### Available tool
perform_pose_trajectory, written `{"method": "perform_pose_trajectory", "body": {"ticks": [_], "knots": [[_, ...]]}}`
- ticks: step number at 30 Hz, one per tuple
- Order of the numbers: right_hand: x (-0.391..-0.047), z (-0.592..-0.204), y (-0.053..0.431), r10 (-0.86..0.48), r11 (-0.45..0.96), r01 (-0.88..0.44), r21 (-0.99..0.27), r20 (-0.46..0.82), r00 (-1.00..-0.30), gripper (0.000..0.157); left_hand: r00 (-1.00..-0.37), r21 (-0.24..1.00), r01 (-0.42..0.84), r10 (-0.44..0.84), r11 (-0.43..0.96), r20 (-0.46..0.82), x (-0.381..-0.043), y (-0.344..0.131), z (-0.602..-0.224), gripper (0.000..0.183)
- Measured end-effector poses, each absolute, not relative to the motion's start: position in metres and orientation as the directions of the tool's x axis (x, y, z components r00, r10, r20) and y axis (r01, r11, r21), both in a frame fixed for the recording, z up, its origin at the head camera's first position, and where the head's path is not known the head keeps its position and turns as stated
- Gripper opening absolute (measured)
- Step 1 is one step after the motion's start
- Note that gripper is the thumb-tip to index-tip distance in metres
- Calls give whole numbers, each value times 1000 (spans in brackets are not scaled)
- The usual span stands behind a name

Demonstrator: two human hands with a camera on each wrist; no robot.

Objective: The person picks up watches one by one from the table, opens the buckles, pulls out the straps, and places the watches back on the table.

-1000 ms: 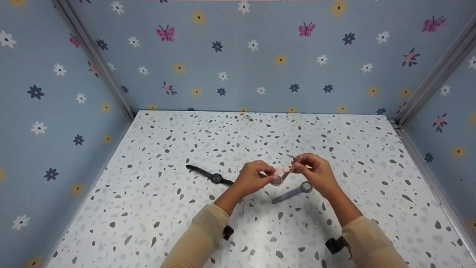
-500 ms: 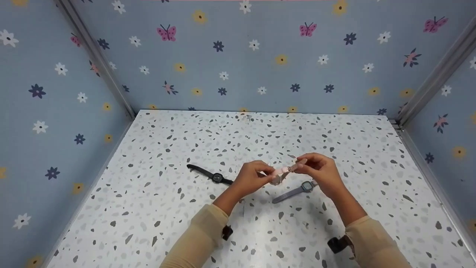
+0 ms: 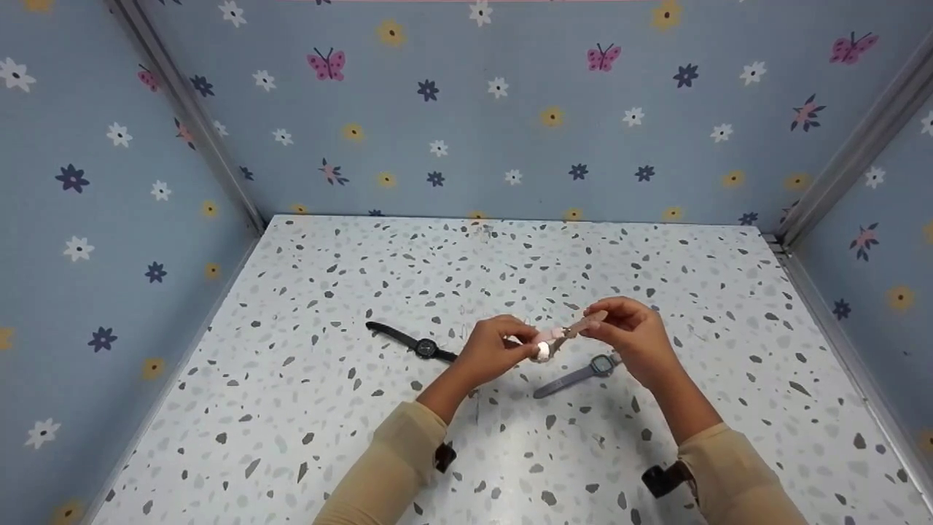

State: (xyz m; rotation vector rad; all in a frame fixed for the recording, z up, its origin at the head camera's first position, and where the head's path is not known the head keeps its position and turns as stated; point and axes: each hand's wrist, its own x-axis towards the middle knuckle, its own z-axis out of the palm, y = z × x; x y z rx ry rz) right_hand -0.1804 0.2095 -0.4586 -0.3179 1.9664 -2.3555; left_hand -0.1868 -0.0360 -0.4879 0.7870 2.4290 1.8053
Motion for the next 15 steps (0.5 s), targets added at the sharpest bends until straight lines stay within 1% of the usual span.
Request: {"method": "perform_pose_trajectory", "body": {"ticks": [5, 9, 15], "knots": [[-180, -458, 208, -176, -253, -82, -964, 130, -976, 23, -869, 896, 389, 410, 216, 278, -187, -35, -489, 15], [-180, -457, 207, -174, -306, -90, -948, 148, -973, 19, -861, 880, 403, 431, 252, 271, -187, -36, -490, 13], [-180, -455, 205, -182, -350, -108, -931, 181, -966, 17, -858, 856, 420, 438, 300, 268, -188, -35, -489, 12]]}}
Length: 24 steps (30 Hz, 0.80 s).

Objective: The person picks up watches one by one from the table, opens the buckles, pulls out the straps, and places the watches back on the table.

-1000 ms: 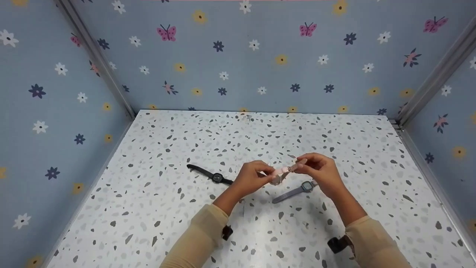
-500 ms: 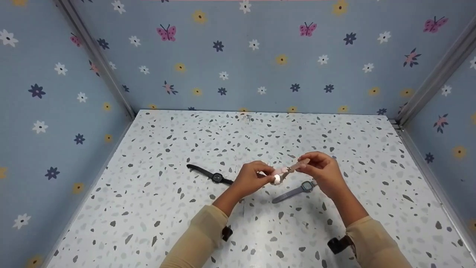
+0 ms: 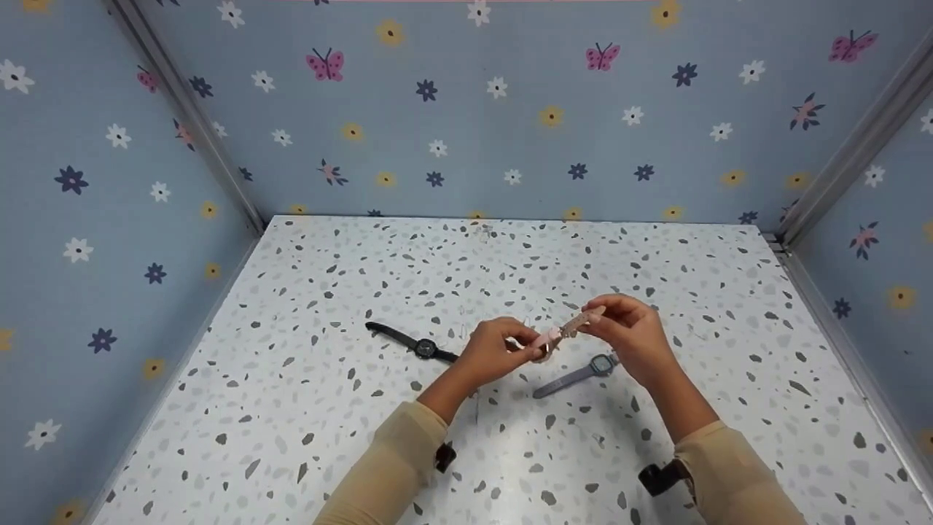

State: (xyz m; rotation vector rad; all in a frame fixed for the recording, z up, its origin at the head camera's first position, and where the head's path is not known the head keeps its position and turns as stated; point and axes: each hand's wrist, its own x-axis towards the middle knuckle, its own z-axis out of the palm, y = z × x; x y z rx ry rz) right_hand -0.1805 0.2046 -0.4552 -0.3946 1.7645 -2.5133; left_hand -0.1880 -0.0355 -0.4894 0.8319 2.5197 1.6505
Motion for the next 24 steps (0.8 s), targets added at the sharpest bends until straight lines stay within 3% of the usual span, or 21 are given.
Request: {"method": "perform_pose_trajectory", "body": {"ticks": [8, 15, 24], "knots": [[-181, -455, 202, -168, -314, -110, -943, 169, -971, 18, -870, 846, 395, 441, 358, 219, -186, -34, -488, 15], [-180, -454, 201, -171, -280, -106, -954, 159, -972, 24, -863, 835, 440, 414, 330, 291, -186, -33, -483, 24], [-179, -457, 199, -204, -217, -125, -968, 170, -964, 29, -807, 757, 561, 427, 335, 409, -188, -22, -466, 7]]}}
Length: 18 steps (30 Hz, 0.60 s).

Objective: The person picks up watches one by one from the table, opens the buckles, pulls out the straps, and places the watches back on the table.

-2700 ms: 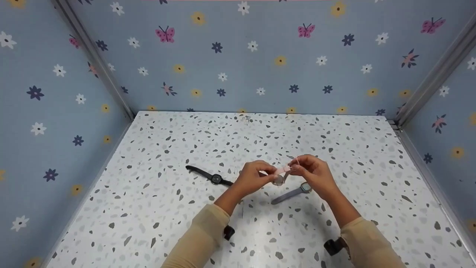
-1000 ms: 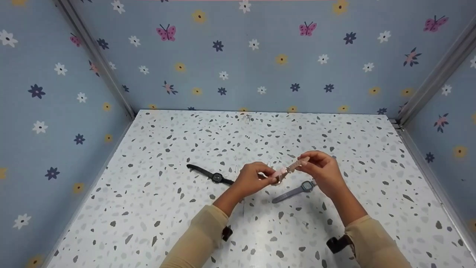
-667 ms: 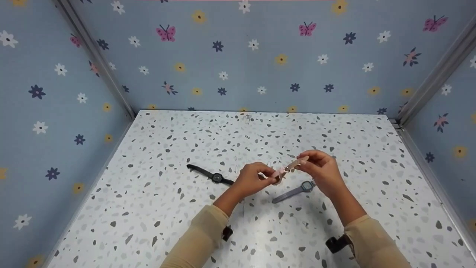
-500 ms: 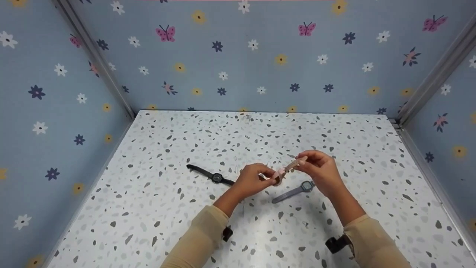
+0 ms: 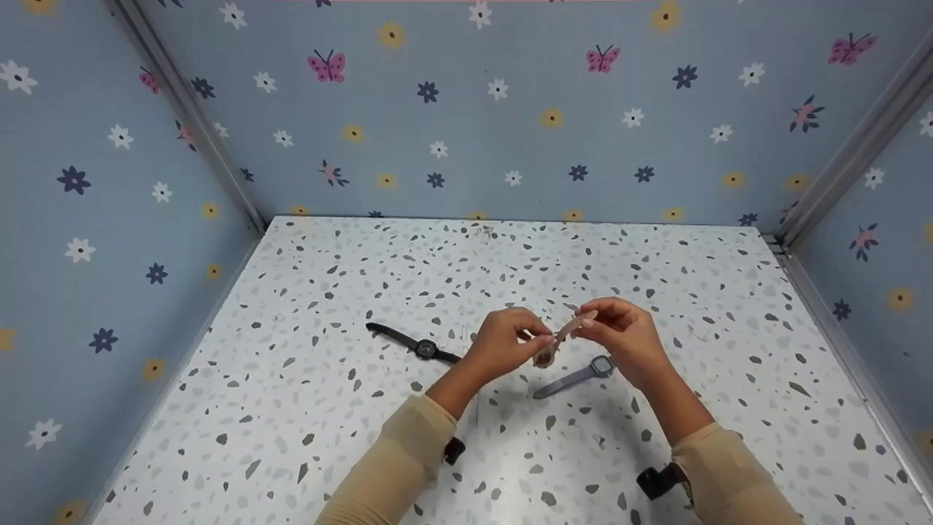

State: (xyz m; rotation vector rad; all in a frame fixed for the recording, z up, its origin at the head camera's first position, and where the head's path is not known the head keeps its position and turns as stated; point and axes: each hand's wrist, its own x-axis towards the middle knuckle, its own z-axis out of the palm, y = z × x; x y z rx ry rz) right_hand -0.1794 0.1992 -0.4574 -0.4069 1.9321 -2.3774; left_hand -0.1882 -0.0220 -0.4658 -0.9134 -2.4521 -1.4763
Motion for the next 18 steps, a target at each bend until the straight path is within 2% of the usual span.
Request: {"method": "perform_pose_trajectory", "body": {"ticks": [18], "knots": [[-177, -458, 194, -236, -211, -116, -970, 166, -958, 25, -802, 768, 557, 444, 317, 399, -188, -16, -466, 5]]}}
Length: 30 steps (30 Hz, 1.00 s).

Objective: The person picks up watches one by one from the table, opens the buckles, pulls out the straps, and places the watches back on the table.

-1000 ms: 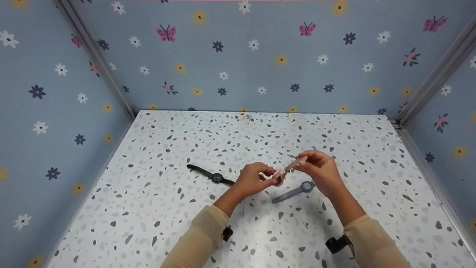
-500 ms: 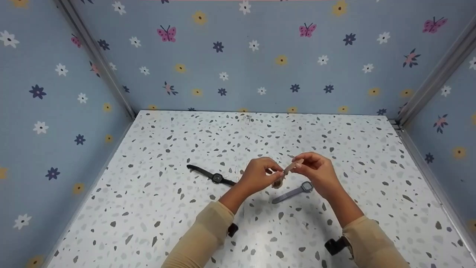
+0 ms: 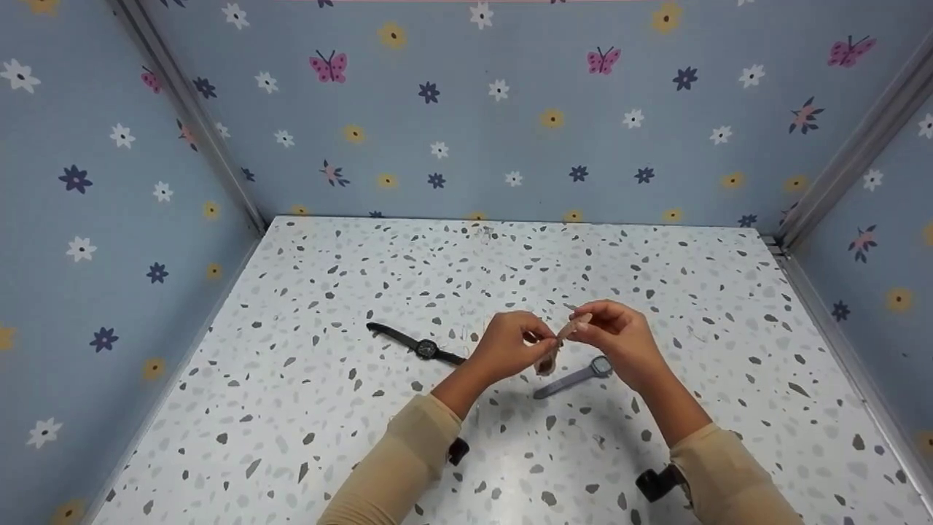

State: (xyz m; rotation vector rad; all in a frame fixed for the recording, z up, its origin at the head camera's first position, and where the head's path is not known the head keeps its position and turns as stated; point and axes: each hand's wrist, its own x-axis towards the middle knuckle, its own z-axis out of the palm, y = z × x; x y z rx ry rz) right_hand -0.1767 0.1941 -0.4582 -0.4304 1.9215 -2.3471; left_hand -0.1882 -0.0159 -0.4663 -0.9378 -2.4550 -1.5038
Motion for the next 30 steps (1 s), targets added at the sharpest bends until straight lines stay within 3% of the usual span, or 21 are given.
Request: {"method": "perform_pose_trajectory", "body": {"ticks": [11, 30], "knots": [[-175, -458, 193, -252, -183, -135, -974, 179, -951, 24, -815, 769, 534, 453, 350, 360, -188, -15, -467, 8], [-176, -454, 194, -207, -196, -119, -973, 160, -965, 25, -827, 817, 509, 419, 271, 375, -186, -20, -474, 4]]}}
